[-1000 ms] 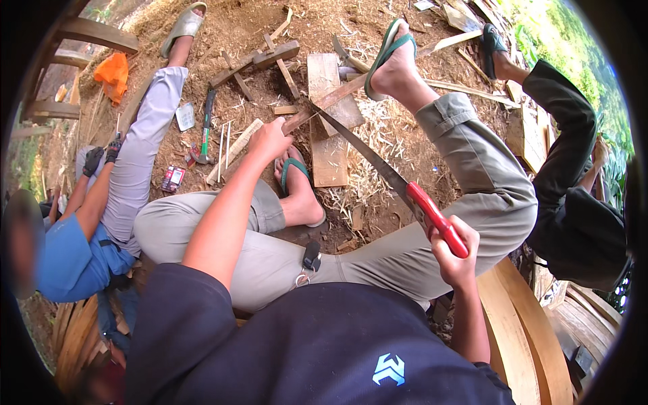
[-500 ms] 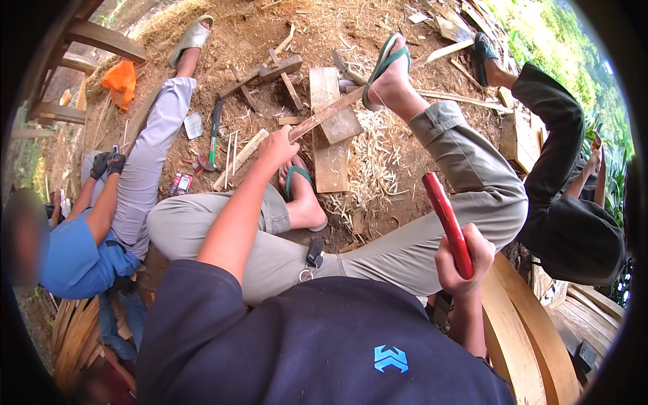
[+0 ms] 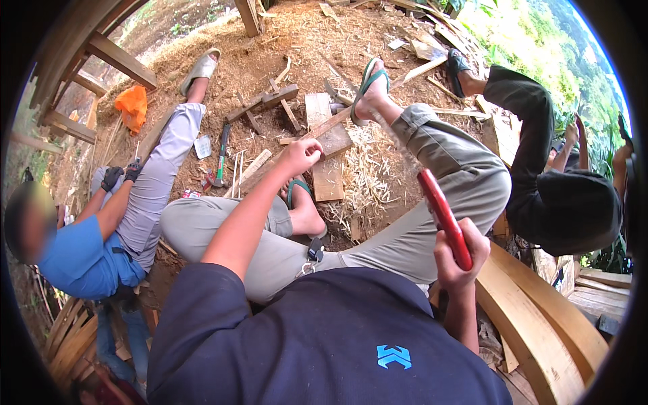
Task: The person sits on the ground and uses a red hand saw to cut a thin piece of wood resting on a wooden support. The person holds the wood with one hand and saws with the other, producing wood shavings.
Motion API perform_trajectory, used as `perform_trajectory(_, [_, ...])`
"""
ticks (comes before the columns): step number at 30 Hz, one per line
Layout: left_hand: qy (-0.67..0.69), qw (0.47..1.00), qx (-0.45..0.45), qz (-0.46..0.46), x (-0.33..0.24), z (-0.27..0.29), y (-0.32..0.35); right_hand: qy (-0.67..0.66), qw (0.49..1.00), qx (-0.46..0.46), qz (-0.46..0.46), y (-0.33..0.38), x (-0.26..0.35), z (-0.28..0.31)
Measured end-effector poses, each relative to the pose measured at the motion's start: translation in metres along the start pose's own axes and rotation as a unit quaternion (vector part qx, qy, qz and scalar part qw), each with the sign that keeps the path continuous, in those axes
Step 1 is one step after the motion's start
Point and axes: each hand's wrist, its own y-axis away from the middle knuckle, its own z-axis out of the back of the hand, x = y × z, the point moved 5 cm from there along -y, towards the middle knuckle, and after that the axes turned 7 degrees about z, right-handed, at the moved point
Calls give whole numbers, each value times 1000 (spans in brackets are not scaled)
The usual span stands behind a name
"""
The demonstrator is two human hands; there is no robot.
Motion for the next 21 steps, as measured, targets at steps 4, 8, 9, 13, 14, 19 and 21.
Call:
perform_trajectory(4, [-55, 997, -31, 34, -25, 44, 11, -23, 998, -59, -22, 13, 14, 14])
perform_trajectory(8, [-34, 999, -19, -17, -50, 79, 25, -6, 997, -65, 40, 1, 40, 27])
perform_trajectory(9, [-41, 999, -24, -27, -59, 91, 32, -4, 996, -61, 64, -7, 45, 31])
perform_trajectory(13, [-25, 998, -37, -38, -95, 151, 61, 10, 993, -32, 115, -53, 61, 60])
perform_trajectory(14, [-25, 998, -46, -20, -96, 174, 70, 13, 994, -14, 103, -65, 68, 63])
perform_trajectory(19, [-37, 980, -192, 43, -72, 291, 123, -28, 998, 18, 56, -83, 65, 19])
perform_trajectory(21, [-19, 979, -200, 24, -56, 320, 129, -30, 997, 45, 58, -88, 33, -9])
